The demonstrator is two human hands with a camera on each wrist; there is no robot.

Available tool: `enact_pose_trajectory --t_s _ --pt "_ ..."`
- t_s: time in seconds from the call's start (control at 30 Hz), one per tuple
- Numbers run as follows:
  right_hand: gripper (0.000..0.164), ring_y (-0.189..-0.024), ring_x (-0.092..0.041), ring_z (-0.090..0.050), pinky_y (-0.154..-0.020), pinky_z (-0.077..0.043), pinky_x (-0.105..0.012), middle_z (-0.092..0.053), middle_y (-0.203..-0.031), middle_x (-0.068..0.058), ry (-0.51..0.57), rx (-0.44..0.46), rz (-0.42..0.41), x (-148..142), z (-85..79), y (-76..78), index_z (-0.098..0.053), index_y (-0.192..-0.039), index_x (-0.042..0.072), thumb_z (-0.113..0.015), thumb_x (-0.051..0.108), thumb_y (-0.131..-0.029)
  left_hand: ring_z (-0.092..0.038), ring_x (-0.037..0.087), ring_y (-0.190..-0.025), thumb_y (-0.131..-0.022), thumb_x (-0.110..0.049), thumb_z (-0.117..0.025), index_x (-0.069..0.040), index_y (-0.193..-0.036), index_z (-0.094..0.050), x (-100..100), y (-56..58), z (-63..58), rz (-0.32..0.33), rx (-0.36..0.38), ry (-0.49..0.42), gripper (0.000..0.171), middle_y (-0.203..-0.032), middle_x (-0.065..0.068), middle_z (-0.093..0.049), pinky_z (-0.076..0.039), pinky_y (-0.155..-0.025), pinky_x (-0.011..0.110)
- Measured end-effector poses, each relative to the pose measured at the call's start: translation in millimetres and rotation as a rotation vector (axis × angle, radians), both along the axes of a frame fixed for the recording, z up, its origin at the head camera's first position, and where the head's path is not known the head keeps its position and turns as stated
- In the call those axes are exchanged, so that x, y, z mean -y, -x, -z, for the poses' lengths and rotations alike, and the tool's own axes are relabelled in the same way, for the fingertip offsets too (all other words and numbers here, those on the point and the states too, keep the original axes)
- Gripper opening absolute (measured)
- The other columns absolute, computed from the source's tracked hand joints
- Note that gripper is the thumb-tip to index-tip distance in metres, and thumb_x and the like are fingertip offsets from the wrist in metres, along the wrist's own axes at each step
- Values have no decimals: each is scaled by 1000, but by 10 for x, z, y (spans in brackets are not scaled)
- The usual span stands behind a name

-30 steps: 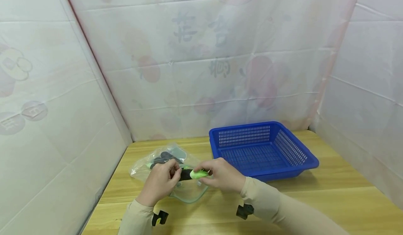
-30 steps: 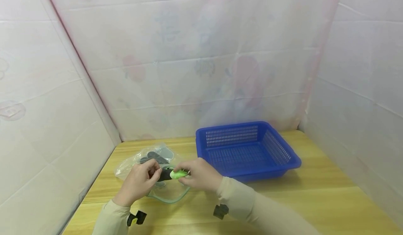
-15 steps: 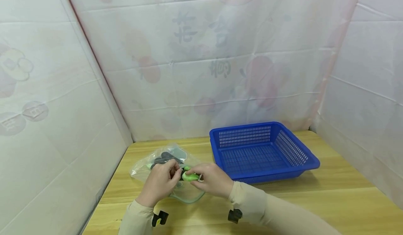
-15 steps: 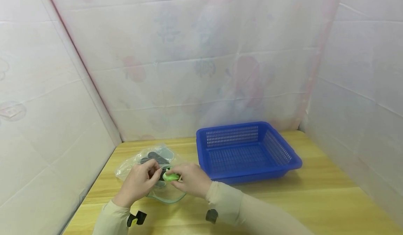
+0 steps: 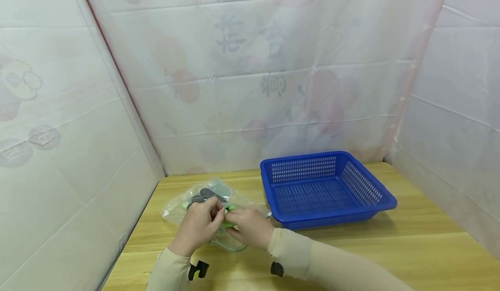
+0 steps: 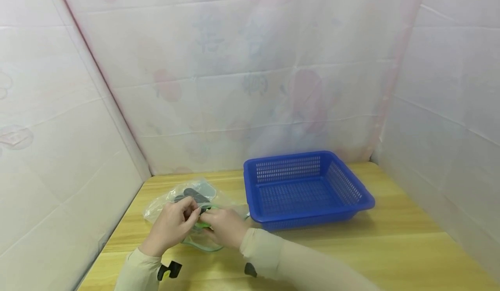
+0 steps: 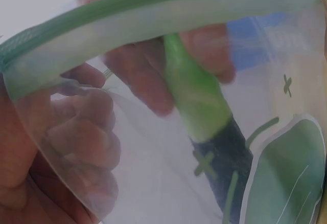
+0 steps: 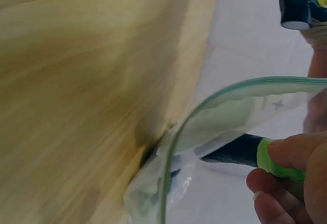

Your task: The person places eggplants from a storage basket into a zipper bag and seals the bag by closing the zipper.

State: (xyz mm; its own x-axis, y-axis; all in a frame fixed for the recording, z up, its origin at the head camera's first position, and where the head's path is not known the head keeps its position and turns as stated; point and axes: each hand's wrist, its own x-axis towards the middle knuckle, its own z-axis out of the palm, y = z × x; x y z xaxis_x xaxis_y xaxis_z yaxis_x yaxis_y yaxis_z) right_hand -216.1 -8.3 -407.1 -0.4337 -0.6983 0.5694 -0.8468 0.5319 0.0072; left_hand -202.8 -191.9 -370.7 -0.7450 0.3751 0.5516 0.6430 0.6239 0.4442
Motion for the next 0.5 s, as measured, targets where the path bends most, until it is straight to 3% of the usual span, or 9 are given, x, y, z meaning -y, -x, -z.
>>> enact_pose_trajectory --t_s 0.5 --pt "14 -66 -1 -57 -59 -43 -12 -64 -78 7 -123 119 132 213 123 117 -68 -92 15 -76 23 -83 -37 -4 -42 -87 -5 -67 -18 -78 -60 6 -1 -10 7 12 -7 18 -54 -18 -45 -36 -41 19"
